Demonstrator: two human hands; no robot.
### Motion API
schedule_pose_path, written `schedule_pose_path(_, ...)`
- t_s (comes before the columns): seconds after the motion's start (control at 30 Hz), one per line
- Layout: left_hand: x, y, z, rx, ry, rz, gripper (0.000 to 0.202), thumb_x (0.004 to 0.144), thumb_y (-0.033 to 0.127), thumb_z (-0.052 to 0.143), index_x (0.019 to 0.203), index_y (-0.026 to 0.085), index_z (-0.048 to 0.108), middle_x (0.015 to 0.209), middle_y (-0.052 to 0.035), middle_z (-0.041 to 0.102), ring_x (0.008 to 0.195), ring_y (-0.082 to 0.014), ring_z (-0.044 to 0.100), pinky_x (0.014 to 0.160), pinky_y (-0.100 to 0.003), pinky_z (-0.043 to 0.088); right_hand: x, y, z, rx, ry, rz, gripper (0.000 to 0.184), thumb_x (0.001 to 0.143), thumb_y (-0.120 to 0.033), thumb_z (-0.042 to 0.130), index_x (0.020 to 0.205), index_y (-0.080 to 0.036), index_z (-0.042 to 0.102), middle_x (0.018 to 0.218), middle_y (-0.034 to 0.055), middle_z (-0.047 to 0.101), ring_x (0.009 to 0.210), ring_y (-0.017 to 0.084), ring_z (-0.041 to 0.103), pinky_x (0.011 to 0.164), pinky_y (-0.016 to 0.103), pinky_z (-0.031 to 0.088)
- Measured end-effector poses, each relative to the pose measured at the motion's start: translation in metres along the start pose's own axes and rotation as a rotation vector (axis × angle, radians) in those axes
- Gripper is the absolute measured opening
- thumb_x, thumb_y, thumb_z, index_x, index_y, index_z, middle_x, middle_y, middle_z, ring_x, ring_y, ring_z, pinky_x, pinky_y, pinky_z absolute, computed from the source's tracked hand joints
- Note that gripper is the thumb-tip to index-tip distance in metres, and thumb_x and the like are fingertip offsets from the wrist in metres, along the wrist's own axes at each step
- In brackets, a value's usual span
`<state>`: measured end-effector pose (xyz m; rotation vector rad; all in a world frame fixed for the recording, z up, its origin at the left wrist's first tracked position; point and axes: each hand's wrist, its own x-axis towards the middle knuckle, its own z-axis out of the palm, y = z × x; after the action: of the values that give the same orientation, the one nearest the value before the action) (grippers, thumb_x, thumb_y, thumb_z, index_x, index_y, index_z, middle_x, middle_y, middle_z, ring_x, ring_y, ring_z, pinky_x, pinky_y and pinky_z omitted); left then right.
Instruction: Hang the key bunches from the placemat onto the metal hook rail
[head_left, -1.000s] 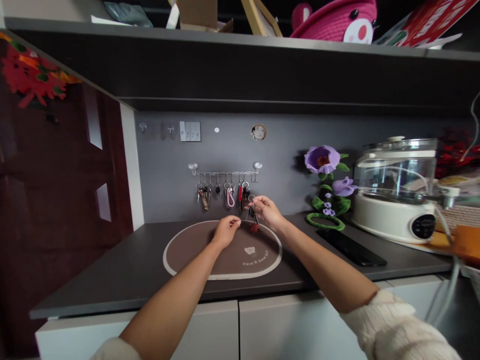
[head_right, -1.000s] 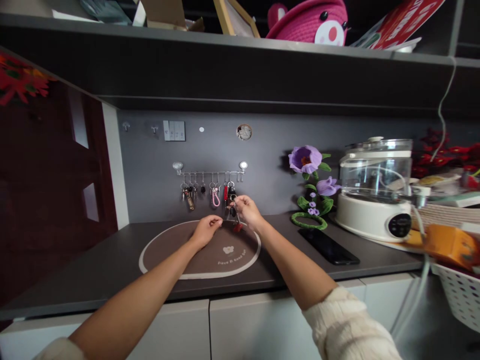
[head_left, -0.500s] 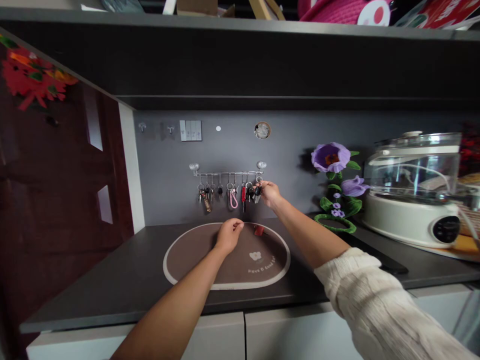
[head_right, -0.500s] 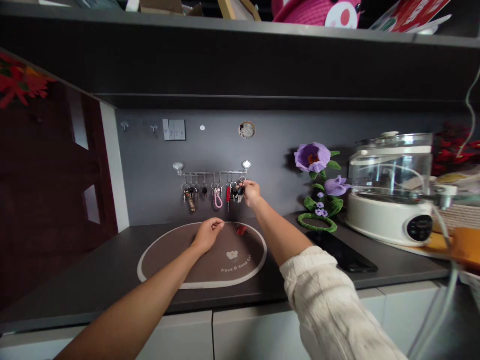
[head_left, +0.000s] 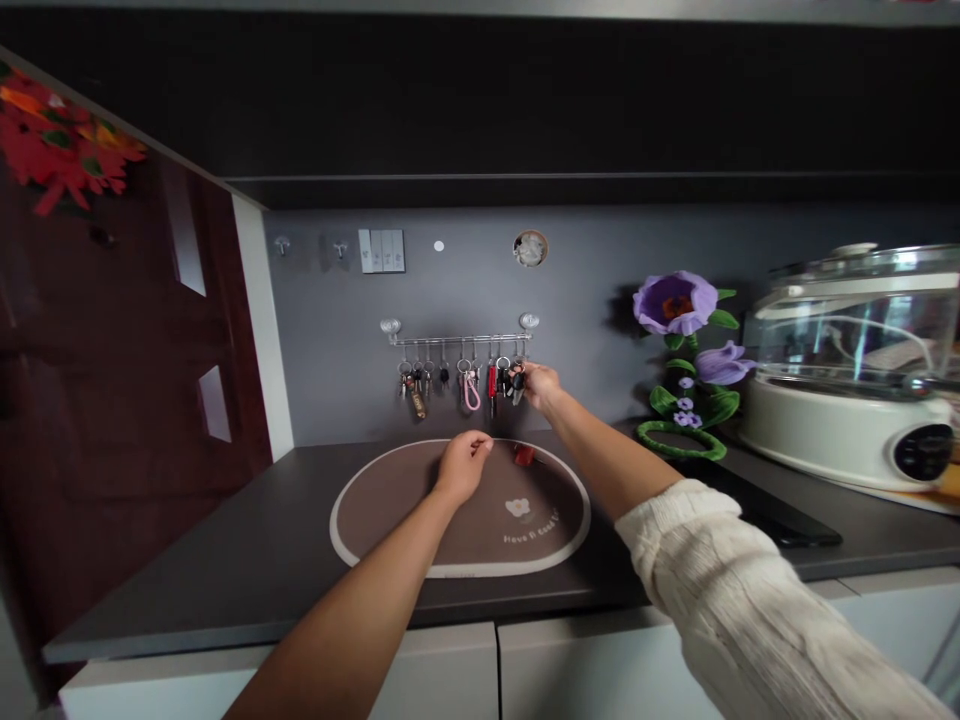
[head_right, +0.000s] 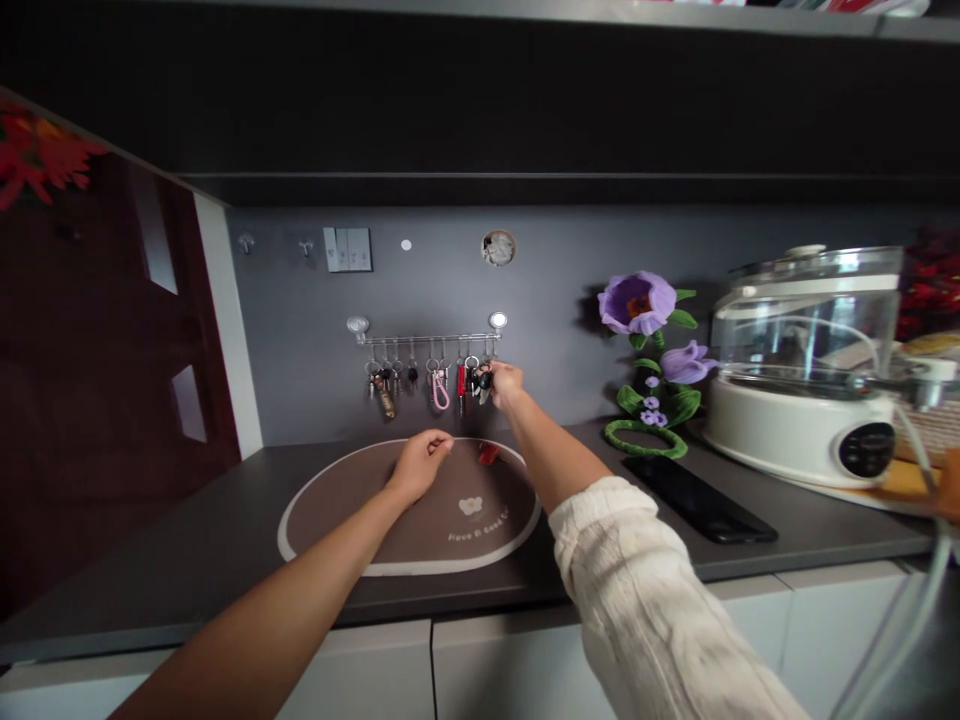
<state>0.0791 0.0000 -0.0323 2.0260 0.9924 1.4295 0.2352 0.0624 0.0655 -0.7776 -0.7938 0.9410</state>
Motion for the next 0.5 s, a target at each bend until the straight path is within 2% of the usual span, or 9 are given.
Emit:
schedule_pose_path(0.23, -0.001, 0.003, -0.001, 0.006, -0.004, -0.017, 0.014, 0.072, 0.023, 0.047, 0.074, 0.014, 0.059, 0.074, -0.0039, 0.061, 0.068, -0.0119, 0.054, 0.066, -0.025, 0.042, 0.000, 0.007, -0.007, -0.070, 0.054, 0.000, 0.006, 0.070, -0.011, 0.048, 0.067, -0.016, 0.049, 0.046, -0.0044, 0.050, 0.039, 0.007, 0.045, 0.041, 0.020, 0.040)
schedule_pose_path(0.5, -0.001, 0.002, -0.001, 0.009, -0.009, -0.017, 0.017, 0.072, 0.023, 0.046, 0.075, 0.013, 0.059, 0.073, -0.0047, 0.061, 0.068, -0.0120, 0.054, 0.065, -0.024, 0.041, 0.004, 0.013, -0.017, -0.161, 0.031, -0.042, 0.008, 0.069, -0.017, 0.053, 0.062, -0.014, 0.052, 0.039, -0.0053, 0.046, 0.034, 0.005, 0.039, 0.038, 0.017, 0.034)
